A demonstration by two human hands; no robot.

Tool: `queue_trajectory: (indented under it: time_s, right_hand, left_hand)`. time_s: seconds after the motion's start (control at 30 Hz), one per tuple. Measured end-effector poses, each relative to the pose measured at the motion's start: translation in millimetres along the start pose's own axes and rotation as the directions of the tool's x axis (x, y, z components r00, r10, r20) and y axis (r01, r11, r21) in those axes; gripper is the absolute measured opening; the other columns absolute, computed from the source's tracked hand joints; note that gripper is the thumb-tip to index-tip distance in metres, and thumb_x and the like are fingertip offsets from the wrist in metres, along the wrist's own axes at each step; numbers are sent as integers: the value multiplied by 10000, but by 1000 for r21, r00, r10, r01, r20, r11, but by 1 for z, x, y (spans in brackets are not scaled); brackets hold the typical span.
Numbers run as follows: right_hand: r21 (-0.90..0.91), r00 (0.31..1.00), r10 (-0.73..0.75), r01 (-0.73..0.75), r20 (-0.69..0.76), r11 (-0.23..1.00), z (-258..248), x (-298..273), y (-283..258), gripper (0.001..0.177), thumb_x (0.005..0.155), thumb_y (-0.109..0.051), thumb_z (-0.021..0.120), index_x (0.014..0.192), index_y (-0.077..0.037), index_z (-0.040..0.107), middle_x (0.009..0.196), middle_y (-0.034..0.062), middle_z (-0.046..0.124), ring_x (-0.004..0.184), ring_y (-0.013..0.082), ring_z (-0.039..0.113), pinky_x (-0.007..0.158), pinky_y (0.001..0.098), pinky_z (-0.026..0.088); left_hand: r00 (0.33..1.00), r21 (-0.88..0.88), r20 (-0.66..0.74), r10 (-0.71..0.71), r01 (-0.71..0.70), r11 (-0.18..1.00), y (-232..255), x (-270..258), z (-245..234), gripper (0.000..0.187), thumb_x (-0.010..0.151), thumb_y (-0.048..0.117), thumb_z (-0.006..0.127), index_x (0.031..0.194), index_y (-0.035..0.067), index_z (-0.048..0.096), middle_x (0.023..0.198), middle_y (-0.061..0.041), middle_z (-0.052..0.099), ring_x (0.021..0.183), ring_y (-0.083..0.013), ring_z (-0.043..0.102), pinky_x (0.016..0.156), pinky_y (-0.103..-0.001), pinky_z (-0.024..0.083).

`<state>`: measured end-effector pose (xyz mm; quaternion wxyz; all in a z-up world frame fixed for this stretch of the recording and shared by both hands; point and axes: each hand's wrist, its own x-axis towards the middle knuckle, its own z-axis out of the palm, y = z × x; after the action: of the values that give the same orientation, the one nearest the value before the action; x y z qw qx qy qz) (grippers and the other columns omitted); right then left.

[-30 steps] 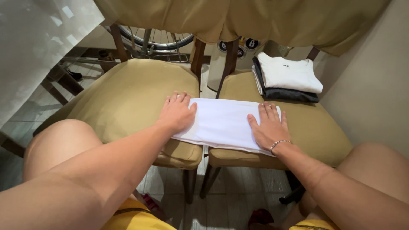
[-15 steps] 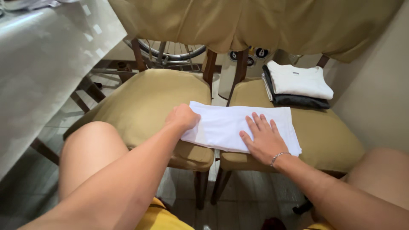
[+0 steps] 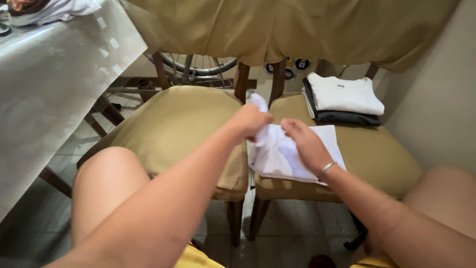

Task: The person folds a white t-shirt on a chair, smoothing and aligning the fabric, then folds it into a compact rectangle. They repeat the process with a second white t-shirt that has a graphic print, unfolding and refolding it before stacking it with the first.

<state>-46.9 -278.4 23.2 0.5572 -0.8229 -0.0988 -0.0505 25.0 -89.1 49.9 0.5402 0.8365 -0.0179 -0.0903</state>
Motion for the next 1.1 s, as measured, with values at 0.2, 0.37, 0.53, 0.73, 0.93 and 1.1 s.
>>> queue_trajectory:
  time_s: [0.2, 0.37, 0.53, 0.73, 0.93, 1.1]
  right_hand:
    - [592, 861, 462, -489, 211, 640, -57, 7, -4, 458, 993, -555, 545, 1103, -116, 614, 956, 36, 597, 830, 180, 578, 766, 344, 481]
    - [506, 816, 567, -540, 116, 673, -104, 10, 36, 324, 981, -268, 601, 1194, -29, 647, 1078, 88, 708, 935, 177, 651, 878, 347, 545]
    - [517, 685, 722, -655, 97, 551, -112, 21, 73, 251, 990, -182, 584, 1162, -9, 641, 1109, 144, 721, 995, 221, 700, 937, 365, 576]
    - [186, 699, 701, -677, -139, 712, -105, 17, 68, 367, 909, -276, 643, 1173, -22, 666, 1083, 132, 698, 909, 254, 685, 793, 420, 566]
    - [38, 722, 660, -668, -211, 743, -100, 12, 52, 504, 901, -441, 677, 1119, 12, 716, 1010, 197, 724, 786, 328, 703, 666, 470, 581]
    - [-16, 808, 509, -537, -296, 843, -99, 19, 71, 480, 839, -365, 740, 1067, 57, 719, 958, 197, 764, 738, 301, 732, 617, 444, 600]
  left_hand:
    - [985, 208, 15, 170, -170, 963, 53, -21, 74, 533, 798, 422, 773, 1021, -61, 755, 998, -220, 772, 902, -307, 761, 787, -418, 595]
    - [954, 216, 193, 228, -268, 939, 50, -21, 112, 532, 771, 460, 733, 1128, 66, 750, 1154, -150, 750, 1100, -284, 698, 961, -384, 525]
    - [987, 313, 7, 163, -157, 937, 24, -17, 120, 447, 814, 316, 657, 1195, 93, 729, 1277, -167, 687, 1210, -346, 622, 1039, -429, 477]
    - [952, 315, -305, 37, 64, 947, -3, -14, 105, 561, 769, 295, 721, 1269, 68, 606, 1356, -186, 557, 1302, -405, 478, 1073, -471, 389]
    - [926, -132, -194, -324, 302, 944, -19, 4, 96, 520, 892, 360, 645, 1260, -8, 655, 1294, -224, 674, 1218, -396, 630, 1015, -437, 494]
    - [927, -221, -95, -364, 337, 915, -32, 30, 93, 525, 930, 439, 617, 1211, 1, 690, 1268, -185, 693, 1162, -326, 656, 991, -414, 490]
